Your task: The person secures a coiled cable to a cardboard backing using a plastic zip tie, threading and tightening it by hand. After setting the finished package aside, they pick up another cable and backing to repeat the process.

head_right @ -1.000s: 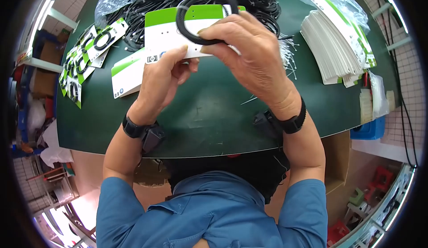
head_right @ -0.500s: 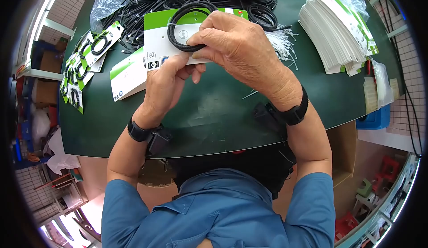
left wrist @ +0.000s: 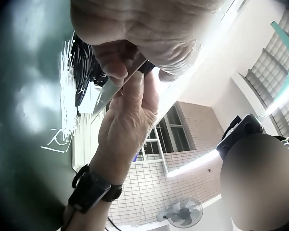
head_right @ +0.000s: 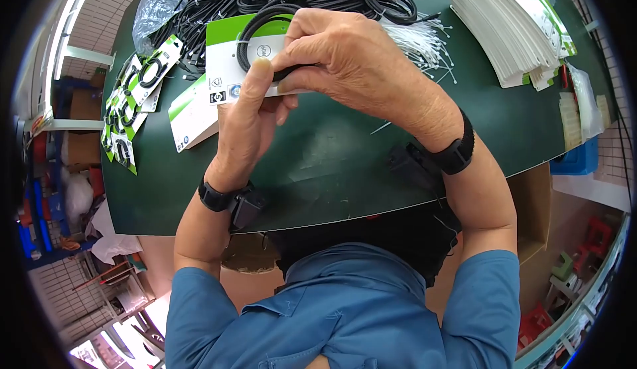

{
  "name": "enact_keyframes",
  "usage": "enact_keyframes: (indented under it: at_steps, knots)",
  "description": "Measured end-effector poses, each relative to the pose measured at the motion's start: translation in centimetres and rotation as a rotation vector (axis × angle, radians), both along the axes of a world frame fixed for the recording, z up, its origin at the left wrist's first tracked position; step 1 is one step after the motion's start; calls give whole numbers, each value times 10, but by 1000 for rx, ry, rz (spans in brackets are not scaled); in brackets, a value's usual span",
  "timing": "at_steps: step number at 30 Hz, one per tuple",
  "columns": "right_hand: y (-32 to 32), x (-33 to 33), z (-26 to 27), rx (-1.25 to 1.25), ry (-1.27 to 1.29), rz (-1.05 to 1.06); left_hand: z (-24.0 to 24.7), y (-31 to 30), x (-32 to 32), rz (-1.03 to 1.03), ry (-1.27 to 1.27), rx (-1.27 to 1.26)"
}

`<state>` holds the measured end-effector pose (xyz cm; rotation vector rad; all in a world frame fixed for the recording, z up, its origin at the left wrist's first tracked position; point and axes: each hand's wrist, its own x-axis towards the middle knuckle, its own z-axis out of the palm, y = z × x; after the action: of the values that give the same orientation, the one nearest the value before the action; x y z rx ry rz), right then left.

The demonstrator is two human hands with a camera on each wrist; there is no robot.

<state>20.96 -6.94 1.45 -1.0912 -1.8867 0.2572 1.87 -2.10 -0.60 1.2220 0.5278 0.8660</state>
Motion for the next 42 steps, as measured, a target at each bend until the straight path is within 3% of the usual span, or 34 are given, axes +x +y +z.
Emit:
enact_keyframes:
  at_steps: [5, 11, 28, 42]
  knots:
    - [1, -4, -6, -15, -29, 26, 0, -2, 2, 141, 66, -68]
    - [3, -3, -6, -114, 122, 102, 2, 3, 2, 225, 89, -25]
    - [1, 5, -6, -309, 109, 160, 4, 1, 3, 176, 109, -153]
    - [3, -2, -13, -142, -6, 97, 0, 7, 0, 249, 203, -79]
